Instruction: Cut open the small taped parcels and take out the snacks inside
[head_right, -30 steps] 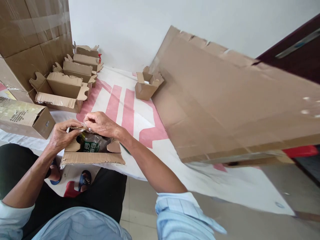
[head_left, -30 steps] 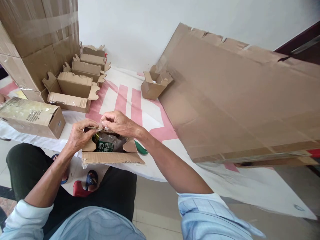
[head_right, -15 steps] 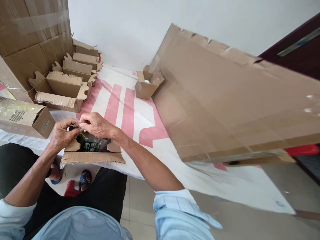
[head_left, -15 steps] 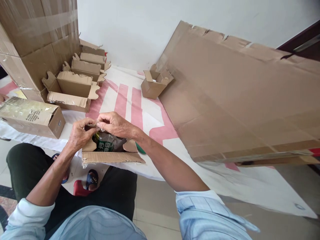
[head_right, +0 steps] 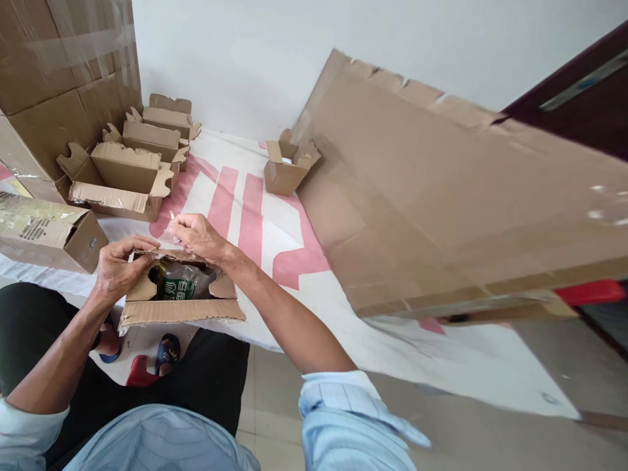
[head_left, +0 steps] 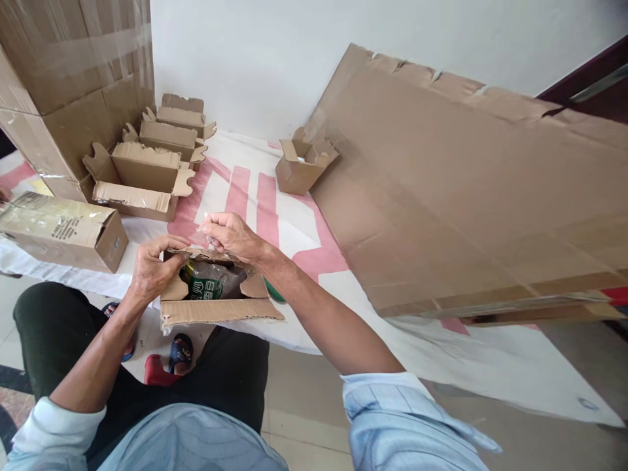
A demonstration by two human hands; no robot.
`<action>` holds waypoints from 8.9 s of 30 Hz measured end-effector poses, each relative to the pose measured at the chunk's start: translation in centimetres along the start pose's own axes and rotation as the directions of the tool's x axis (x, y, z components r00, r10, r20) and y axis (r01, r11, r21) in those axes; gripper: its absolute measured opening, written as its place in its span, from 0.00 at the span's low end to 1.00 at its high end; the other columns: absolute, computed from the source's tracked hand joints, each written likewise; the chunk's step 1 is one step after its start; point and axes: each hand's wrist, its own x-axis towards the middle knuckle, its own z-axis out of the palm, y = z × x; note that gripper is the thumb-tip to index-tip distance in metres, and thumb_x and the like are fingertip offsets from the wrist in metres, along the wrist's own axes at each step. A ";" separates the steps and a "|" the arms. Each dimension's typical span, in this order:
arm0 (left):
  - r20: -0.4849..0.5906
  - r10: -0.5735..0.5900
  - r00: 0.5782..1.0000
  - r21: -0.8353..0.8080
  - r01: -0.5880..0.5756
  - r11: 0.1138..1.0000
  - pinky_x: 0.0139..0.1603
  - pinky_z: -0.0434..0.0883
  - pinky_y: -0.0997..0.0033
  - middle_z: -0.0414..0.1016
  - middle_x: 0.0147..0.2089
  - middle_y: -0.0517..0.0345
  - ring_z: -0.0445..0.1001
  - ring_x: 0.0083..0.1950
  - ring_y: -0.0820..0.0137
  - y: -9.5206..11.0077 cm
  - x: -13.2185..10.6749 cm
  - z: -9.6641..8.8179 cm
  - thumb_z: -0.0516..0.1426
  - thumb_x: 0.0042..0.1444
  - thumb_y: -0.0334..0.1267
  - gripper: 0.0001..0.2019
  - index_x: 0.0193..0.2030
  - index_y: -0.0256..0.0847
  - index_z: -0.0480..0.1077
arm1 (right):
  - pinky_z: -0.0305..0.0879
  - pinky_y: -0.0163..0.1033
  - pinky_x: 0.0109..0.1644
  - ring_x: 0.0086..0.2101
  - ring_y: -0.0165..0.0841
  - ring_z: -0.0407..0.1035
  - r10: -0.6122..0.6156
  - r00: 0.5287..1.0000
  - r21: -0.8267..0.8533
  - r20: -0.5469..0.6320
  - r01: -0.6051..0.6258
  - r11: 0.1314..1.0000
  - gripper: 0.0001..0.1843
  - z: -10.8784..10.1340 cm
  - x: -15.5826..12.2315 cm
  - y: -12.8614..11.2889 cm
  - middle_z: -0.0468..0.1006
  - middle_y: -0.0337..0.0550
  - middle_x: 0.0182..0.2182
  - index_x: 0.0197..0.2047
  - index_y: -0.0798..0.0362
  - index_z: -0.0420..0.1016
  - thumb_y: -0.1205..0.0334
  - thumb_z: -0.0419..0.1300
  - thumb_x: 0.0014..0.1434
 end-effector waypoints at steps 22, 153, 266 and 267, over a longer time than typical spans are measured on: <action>-0.057 -0.011 0.998 -0.084 0.006 0.996 0.49 0.80 0.62 0.88 0.40 0.54 0.85 0.43 0.63 -1.9 -1.1 -0.5 0.75 0.55 0.40 0.07 0.36 0.44 0.84 | 0.61 0.41 0.43 0.36 0.32 0.66 -0.251 0.936 -0.374 0.248 0.331 0.866 0.07 1.9 -2.0 -1.6 0.75 0.37 0.35 0.40 0.50 0.72 0.58 0.62 0.71; 0.244 0.239 0.940 0.173 -0.285 0.943 0.36 0.73 0.69 0.85 0.35 0.53 0.79 0.34 0.69 1.7 1.6 -1.8 0.70 0.67 0.38 0.08 0.36 0.40 0.83 | 0.59 0.41 0.42 0.40 0.38 0.72 -0.281 0.858 -0.826 0.430 0.499 0.262 0.09 1.5 -3.4 -2.4 0.82 0.48 0.41 0.52 0.55 0.81 0.67 0.58 0.78; -0.036 -0.230 0.972 -0.339 0.205 0.918 0.35 0.80 0.71 0.85 0.34 0.54 0.81 0.32 0.69 4.9 0.2 -1.5 0.80 0.54 0.59 0.26 0.46 0.39 0.86 | 0.57 0.32 0.25 0.23 0.24 0.60 -0.177 0.968 -0.030 0.181 0.185 0.982 0.36 2.8 -0.6 -2.9 0.68 0.28 0.23 0.37 0.49 0.71 0.26 0.77 0.59; -0.042 -0.241 0.970 -0.349 0.211 0.913 0.33 0.78 0.72 0.83 0.30 0.56 0.78 0.29 0.71 4.8 0.6 -1.3 0.79 0.55 0.59 0.24 0.43 0.39 0.86 | 0.55 0.32 0.25 0.22 0.23 0.58 -0.176 0.967 -0.028 0.182 0.184 0.983 0.36 2.9 -0.6 -2.9 0.67 0.27 0.23 0.36 0.49 0.70 0.26 0.78 0.58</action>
